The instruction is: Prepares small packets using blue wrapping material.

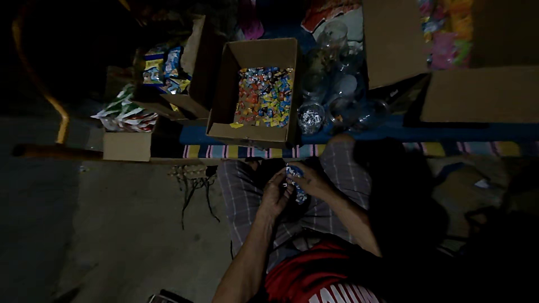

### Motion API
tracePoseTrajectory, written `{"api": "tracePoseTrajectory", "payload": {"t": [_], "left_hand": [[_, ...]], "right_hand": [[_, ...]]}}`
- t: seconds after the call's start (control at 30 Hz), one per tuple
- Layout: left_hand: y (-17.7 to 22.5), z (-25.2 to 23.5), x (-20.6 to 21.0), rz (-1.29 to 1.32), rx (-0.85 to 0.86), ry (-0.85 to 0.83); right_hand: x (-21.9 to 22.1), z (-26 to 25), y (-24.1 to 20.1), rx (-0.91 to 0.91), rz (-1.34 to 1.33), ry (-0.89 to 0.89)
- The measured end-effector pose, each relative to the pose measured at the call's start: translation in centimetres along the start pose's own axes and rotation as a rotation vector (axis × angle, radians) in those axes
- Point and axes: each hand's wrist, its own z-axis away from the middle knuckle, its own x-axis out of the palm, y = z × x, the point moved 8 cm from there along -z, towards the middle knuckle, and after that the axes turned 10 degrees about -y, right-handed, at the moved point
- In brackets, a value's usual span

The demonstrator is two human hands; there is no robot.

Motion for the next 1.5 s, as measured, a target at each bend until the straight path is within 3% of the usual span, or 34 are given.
{"api": "tracePoseTrajectory", "payload": {"t": [0.2, 0.43, 0.6, 0.7, 0.87, 1.1, 1.27, 1.4, 1.5], "left_hand": [[-0.5, 0.3, 0.5, -0.010, -0.062, -0.024], [-1.2, 1.1, 1.4, 0.057, -0.173, -0.050], [-2.0, 1.1, 2.0, 0.043, -0.216, -0.142], [-2.2, 1.0, 1.7, 0.111, -0.188, -0.057], [-2.1, 1.4, 1.6, 0.175, -0.201, -0.114], [-1.8, 0.9, 2.8, 0.115, -0.161, -0.242], [-1.3, 0.4, 1.4, -0.169, -0.089, -0.037], [2.4, 0.9, 2.2, -0.551, 0.128, 0.105], [5.6, 0.0, 4.3, -0.877, 0.232, 0.076]], "right_hand": [[-0.9, 0.0, -0.3, -0.011, -0.004, 0.088], [-0.7, 0.1, -0.2, 0.046, 0.036, 0.061], [-1.4, 0.6, -0.9, -0.053, 0.177, 0.270], [-0.9, 0.6, -1.0, 0.021, 0.131, 0.105], [0.6, 0.3, -0.7, -0.066, 0.067, -0.106], [-0.6, 0.2, -0.7, -0.010, 0.068, 0.066], [-1.5, 0.3, 0.6, 0.137, 0.105, 0.136], [-2.3, 0.4, 1.7, 0.202, 0.032, 0.185], [-2.2, 0.1, 1.8, 0.216, 0.044, 0.148]]}}
